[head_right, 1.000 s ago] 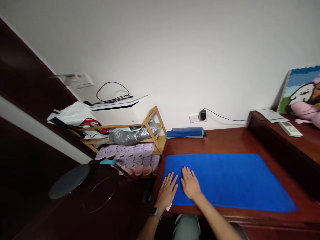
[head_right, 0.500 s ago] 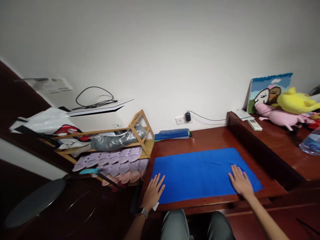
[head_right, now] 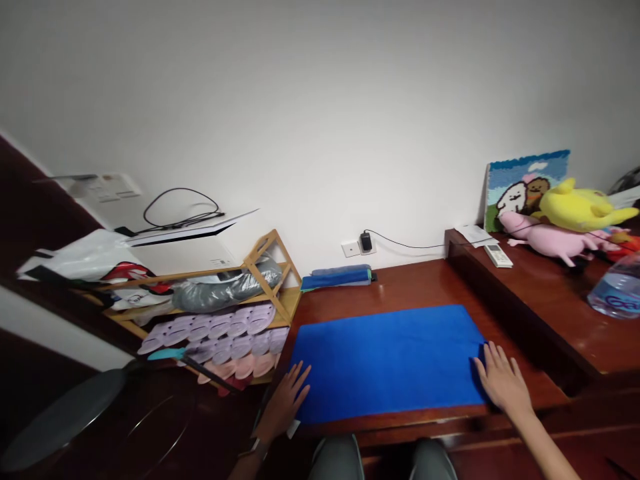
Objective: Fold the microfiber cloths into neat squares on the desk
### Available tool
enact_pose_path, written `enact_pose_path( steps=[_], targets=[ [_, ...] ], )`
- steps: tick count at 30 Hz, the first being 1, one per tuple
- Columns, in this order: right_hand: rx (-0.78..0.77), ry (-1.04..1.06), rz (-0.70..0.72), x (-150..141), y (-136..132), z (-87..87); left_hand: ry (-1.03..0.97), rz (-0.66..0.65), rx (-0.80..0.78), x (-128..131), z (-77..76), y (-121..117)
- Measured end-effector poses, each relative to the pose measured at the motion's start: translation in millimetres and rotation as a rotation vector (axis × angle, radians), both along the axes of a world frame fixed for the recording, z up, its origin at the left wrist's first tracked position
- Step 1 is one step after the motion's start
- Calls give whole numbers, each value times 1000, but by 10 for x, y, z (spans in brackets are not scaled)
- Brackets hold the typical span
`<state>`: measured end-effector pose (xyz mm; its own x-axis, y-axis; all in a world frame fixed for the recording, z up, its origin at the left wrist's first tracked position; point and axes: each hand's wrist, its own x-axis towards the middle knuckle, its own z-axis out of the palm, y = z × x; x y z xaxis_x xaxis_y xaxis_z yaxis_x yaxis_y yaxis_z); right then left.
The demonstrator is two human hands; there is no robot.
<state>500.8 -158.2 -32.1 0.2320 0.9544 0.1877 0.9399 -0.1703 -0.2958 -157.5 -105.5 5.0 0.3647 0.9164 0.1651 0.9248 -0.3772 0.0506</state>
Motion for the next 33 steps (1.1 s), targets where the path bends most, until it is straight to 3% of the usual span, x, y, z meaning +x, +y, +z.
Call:
enact_pose_path(
  steps=[3,7,10,12,13,15,17,21,24,28,33],
  targets=[
    [20,-2,14,-618,331,240,-19,18,61,60,82,170],
    [8,92,319,-1922,933,625,-23,2,97,363,176,694],
    [-38,124,522,-2738,1296,672,-2,31,90,479,105,1089],
    [-71,116,561,-2972,1447,575,15,91,79,425,1,1265],
    [-79,108,553,-2964,1497,509,22,114,71,371,-55,1321],
    [-90,82,485,-2683,1553,381,29,130,59,254,-150,1381],
    [-118,46,353,-2091,1571,282,26,128,56,176,-205,1395],
    [-221,-31,-3,-581,1550,144,19,148,56,177,-216,1390],
    [-247,-50,-64,135,1524,44,21,151,51,220,-200,1389],
    [-268,-70,-48,287,1496,-10,28,168,44,256,-173,1357],
    [-320,-63,-84,151,1545,183,32,165,3,224,-61,1346]
  ],
)
